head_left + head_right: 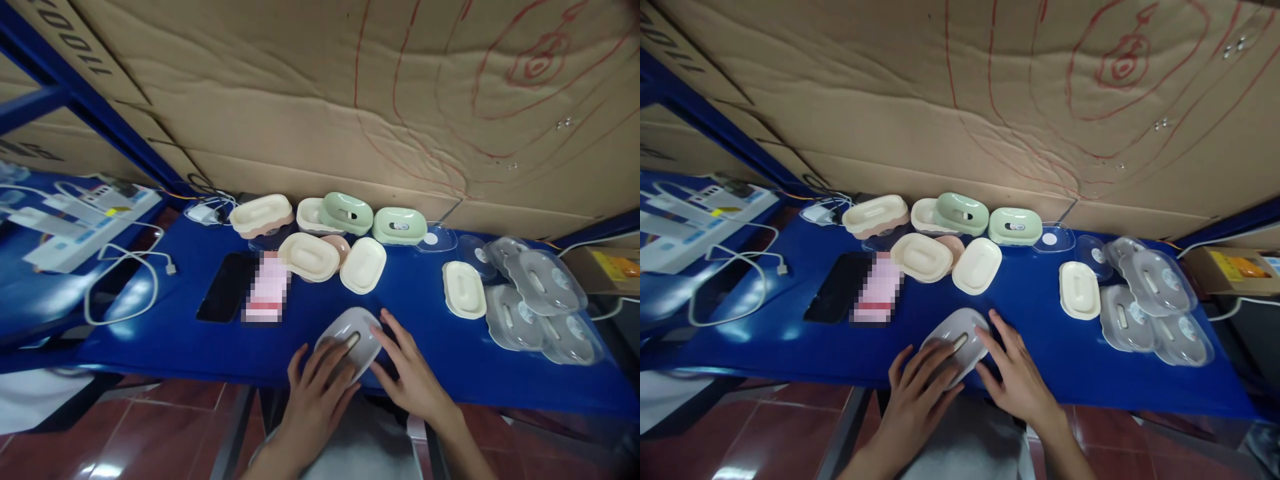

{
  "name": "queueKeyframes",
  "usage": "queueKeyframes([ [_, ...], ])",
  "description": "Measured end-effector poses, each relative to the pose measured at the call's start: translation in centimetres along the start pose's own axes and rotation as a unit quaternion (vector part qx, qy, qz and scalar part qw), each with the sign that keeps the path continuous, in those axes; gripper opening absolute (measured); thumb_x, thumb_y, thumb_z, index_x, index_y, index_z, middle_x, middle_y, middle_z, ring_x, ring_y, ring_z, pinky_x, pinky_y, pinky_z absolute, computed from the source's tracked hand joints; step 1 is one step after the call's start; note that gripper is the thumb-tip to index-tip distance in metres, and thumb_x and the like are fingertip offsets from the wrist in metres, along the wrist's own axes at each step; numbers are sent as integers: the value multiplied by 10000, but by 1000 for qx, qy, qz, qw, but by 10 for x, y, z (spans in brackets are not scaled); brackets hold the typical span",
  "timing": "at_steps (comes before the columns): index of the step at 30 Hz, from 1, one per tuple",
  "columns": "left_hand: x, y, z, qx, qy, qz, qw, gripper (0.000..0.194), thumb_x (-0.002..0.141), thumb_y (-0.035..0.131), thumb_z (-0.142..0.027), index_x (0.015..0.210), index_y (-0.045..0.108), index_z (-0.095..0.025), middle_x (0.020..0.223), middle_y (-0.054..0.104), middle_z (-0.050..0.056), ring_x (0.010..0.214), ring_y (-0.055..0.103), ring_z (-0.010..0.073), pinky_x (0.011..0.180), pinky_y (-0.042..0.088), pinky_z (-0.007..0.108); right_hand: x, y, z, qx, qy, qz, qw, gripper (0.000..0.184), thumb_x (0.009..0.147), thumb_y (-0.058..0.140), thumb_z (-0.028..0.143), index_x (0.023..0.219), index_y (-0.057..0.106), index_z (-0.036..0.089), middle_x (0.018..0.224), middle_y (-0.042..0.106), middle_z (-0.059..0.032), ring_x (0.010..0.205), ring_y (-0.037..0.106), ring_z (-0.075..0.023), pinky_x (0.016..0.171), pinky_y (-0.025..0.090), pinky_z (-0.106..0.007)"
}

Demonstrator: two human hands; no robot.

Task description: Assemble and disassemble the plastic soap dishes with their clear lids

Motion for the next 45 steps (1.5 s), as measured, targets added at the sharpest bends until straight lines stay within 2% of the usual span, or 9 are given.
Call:
queueKeyframes([
  [5, 1, 12, -1, 24, 59, 74, 995, 283, 1078, 553, -138, 1304, 685, -245, 1473, 666, 94, 1445, 555, 254, 1203, 417, 474, -6, -4, 8, -34, -24, -12, 999, 564, 1053, 615, 328, 1607, 508, 343, 1781, 296, -73, 1594, 386, -334, 1187, 521, -548],
  [11, 20, -2, 30, 51, 42, 43, 997, 368, 1028, 611, -104, 1349, 655, -279, 1575, 513, 160, 1465, 507, 361, 1118, 522, 609, -7, -10, 4, -60, -32, -23, 997, 514, 1072, 611, 373, 1577, 540, 308, 1743, 382, -80, 1569, 409, -324, 1187, 505, -570],
  [21, 15, -3, 46, 5, 24, 53, 998, 228, 1012, 686, -233, 1239, 663, -230, 1538, 542, 153, 1455, 483, 374, 1089, 586, 586, 54, -20, -16, -87, -45, 8, 995, 540, 1141, 395, 300, 1680, 365, 285, 1723, 428, -70, 1605, 382, -245, 1279, 387, -541],
  [28, 20, -7, 46, 25, 19, 30, 999, 193, 1024, 679, -243, 1217, 671, -229, 1491, 584, 146, 1428, 527, 364, 1077, 589, 580, 87, -71, -124, -215, 130, -104, 962, 620, 1093, 458, 405, 1632, 421, 101, 1685, 429, -249, 1543, 414, -432, 1226, 321, -669],
  [32, 22, -7, 45, 32, 23, 22, 999, 190, 1027, 677, -245, 1216, 677, -232, 1490, 593, 144, 1427, 536, 357, 1074, 590, 560, 108, -83, -160, -218, 162, -92, 958, 457, 1087, 440, 367, 1392, 656, 102, 1326, 720, -250, 1252, 636, -391, 1131, 394, -612],
  [36, 22, -7, 44, 34, 19, 20, 999, 206, 1000, 707, -227, 1205, 693, -234, 1490, 603, 131, 1430, 540, 345, 1090, 578, 528, 112, -89, -146, -179, 118, -70, 974, 373, 1100, 440, 362, 1052, 766, 187, 1090, 788, -142, 1056, 706, -306, 1044, 467, -502],
  [39, 23, -10, 42, 35, 13, 14, 999, 196, 984, 728, -221, 1178, 704, -236, 1479, 613, 125, 1377, 565, 338, 1070, 572, 514, 102, -100, -119, -130, 76, -63, 987, 343, 1104, 484, 414, 1028, 757, 220, 1090, 793, -90, 1050, 726, -264, 1005, 512, -433],
  [42, 25, -8, 38, 43, 9, 14, 999, 176, 996, 736, -271, 1168, 711, -247, 1428, 645, 119, 1283, 602, 339, 1010, 567, 504, 83, -114, -93, 12, 65, -90, 994, 318, 1085, 549, 486, 1047, 748, 242, 1084, 786, -70, 1004, 736, -238, 942, 562, -390],
  [45, 27, 1, 32, 45, 18, 23, 999, 309, 1026, 711, -396, 1298, 681, -251, 1323, 696, 127, 1150, 668, 313, 929, 567, 459, 58, -111, -84, 201, 132, -162, 957, 296, 1040, 634, 527, 1063, 745, 254, 1065, 787, -60, 993, 746, -236, 921, 606, -388],
])
Point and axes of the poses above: each hand's wrist, its own x-axis towards the middle knuckle, its own y-axis out of the palm, z = x × y, the point moved 10 cm from there along x, towards the middle knuckle
